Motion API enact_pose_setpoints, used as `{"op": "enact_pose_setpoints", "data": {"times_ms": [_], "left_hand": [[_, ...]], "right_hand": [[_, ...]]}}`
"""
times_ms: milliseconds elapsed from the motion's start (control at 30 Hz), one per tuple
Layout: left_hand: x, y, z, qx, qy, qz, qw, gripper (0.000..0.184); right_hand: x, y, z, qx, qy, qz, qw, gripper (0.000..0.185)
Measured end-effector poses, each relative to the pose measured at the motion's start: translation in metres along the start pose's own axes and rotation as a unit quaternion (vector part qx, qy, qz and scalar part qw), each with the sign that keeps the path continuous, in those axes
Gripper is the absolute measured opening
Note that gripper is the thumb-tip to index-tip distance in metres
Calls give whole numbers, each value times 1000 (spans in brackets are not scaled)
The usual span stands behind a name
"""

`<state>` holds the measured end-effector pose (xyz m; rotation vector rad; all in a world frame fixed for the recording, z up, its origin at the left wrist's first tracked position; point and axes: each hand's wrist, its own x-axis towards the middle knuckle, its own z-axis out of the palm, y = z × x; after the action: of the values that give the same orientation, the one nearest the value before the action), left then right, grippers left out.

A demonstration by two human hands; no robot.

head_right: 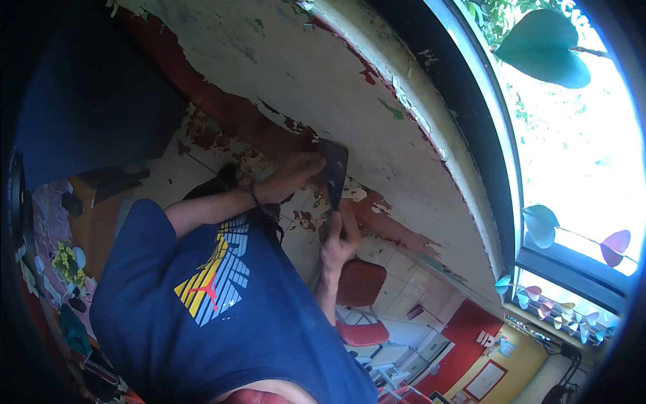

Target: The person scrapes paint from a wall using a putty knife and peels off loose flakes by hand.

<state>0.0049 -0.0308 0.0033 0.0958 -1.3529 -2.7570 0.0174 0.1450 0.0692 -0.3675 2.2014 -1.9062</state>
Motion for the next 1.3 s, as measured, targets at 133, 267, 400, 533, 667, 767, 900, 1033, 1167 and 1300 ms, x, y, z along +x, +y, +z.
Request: {"op": "enact_pose_setpoints", "data": {"times_ms": [133,267,400,533,667,767,900,1033,1167,1300], "left_hand": [[-2,7,-1,-69,-18,-9,997,35],[-5,14,0,37,4,-54,998,34],[-8,13,3,-46,-14,-22,999,34],[-5,12,2,-26,-9,-36,999,35],[-5,10,2,-86,-33,-44,995,35],[-6,15,1,-55,-2,-32,998,34],[-5,10,-3,-39,-13,-38,998,34],[-4,4,-4,-3,-19,-18,1000,35],[-6,5,0,-31,-15,-58,998,36],[-6,-1,-1,-41,-31,-30,998,38]], "right_hand": [[-7,-6,0,-64,28,-20,997,24],[-4,-5,1,-43,18,-2,999,26],[-5,2,-6,-82,13,-24,996,27],[2,-9,-2,-90,9,-2,996,27],[1,-3,-2,-58,2,-12,998,26],[3,-3,-8,-88,11,-38,995,25],[9,-3,-2,-117,-8,-48,992,25],[-1,-8,-12,-59,3,-1,998,25],[7,-4,1,-76,-4,8,997,27],[-3,-10,5,-47,14,-12,999,26]]}}
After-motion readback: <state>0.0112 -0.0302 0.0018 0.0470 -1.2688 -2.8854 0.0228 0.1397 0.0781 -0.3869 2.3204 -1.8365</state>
